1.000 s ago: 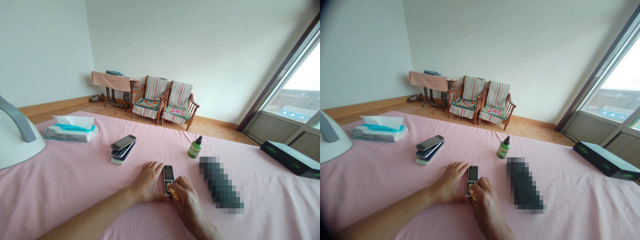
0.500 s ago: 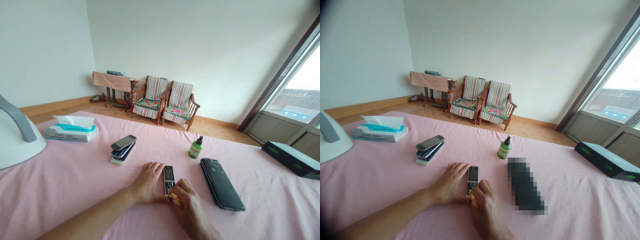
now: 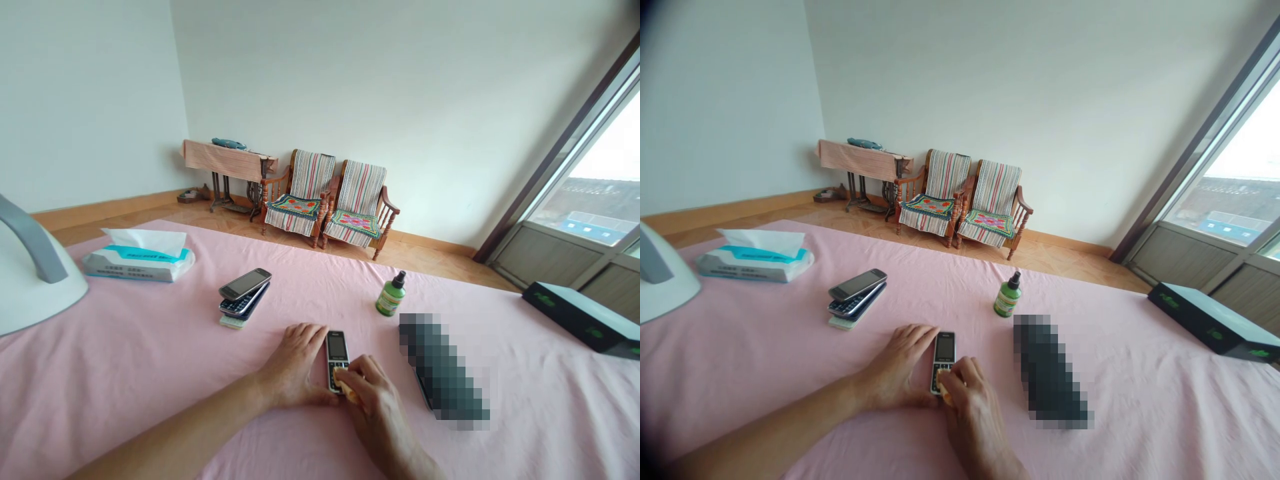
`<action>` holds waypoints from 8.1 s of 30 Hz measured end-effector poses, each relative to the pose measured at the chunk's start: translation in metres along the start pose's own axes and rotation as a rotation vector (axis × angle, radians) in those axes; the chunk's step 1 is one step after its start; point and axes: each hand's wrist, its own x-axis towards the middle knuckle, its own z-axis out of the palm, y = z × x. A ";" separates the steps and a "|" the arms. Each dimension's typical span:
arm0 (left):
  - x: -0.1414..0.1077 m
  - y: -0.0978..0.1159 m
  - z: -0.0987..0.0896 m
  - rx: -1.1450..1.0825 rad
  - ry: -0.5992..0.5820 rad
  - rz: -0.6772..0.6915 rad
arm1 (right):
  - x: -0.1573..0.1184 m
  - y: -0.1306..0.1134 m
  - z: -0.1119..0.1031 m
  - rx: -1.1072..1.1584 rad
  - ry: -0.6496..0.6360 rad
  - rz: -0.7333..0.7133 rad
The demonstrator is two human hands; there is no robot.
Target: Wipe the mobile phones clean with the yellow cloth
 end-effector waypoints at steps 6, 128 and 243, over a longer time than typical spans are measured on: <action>-0.001 -0.001 0.001 -0.005 0.009 0.005 | 0.000 -0.003 -0.001 0.011 -0.011 -0.026; 0.000 0.001 -0.003 -0.013 -0.026 -0.007 | 0.000 0.003 -0.007 0.009 -0.045 0.071; 0.001 -0.004 -0.001 -0.033 -0.029 0.012 | -0.006 -0.001 -0.008 0.023 -0.080 -0.008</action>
